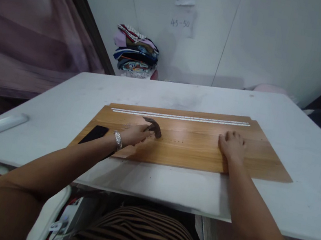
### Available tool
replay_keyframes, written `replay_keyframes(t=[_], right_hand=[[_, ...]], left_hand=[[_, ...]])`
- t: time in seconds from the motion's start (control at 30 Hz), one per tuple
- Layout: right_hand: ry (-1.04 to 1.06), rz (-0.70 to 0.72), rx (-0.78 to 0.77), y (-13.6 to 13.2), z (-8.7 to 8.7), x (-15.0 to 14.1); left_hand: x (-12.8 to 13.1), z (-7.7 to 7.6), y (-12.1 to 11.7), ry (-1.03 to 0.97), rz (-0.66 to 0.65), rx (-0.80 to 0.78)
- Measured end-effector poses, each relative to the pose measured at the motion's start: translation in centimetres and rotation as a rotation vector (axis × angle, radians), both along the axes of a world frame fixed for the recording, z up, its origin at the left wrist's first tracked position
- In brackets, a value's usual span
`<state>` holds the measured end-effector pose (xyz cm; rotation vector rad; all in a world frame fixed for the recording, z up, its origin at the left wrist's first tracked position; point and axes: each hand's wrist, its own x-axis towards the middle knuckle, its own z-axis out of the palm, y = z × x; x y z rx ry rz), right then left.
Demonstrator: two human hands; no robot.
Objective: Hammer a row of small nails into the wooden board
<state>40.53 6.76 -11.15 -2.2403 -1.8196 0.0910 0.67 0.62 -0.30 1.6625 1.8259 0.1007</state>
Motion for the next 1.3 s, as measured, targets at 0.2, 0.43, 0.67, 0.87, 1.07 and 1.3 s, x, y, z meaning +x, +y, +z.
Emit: replay_keyframes(t=[0.2, 0.43, 0.67, 0.87, 1.07, 1.3], right_hand=[[0.008, -0.013, -0.006, -0.13, 0.19, -0.16], [-0.008, -0.006, -0.002, -0.24, 0.3, -0.27], [-0.013, -0.003, -0.011, -0.13, 0.26, -0.15], [-0.009, -0.001, -0.005, -0.05, 0.13, -0.08], [-0.005, -0.003, -0.023, 0.05, 0.23, -0.03], [-0.026, -0.002, -0.021, 0.05, 0.23, -0.06]], left_hand=[[0.05, 0.1, -0.03, -0.003, -0.007, -0.009], [0.12, 0.55, 0.19, -0.028, 0.011, 0.014], [0.17, 0.08, -0.17, -0.007, 0.0, -0.012], [0.07, 0.53, 0.09, -0.034, 0.02, -0.001], [0.01, 0.29, 0.19, -0.021, 0.014, -0.003], [0.06, -0.05, -0.01, -0.007, -0.002, -0.008]])
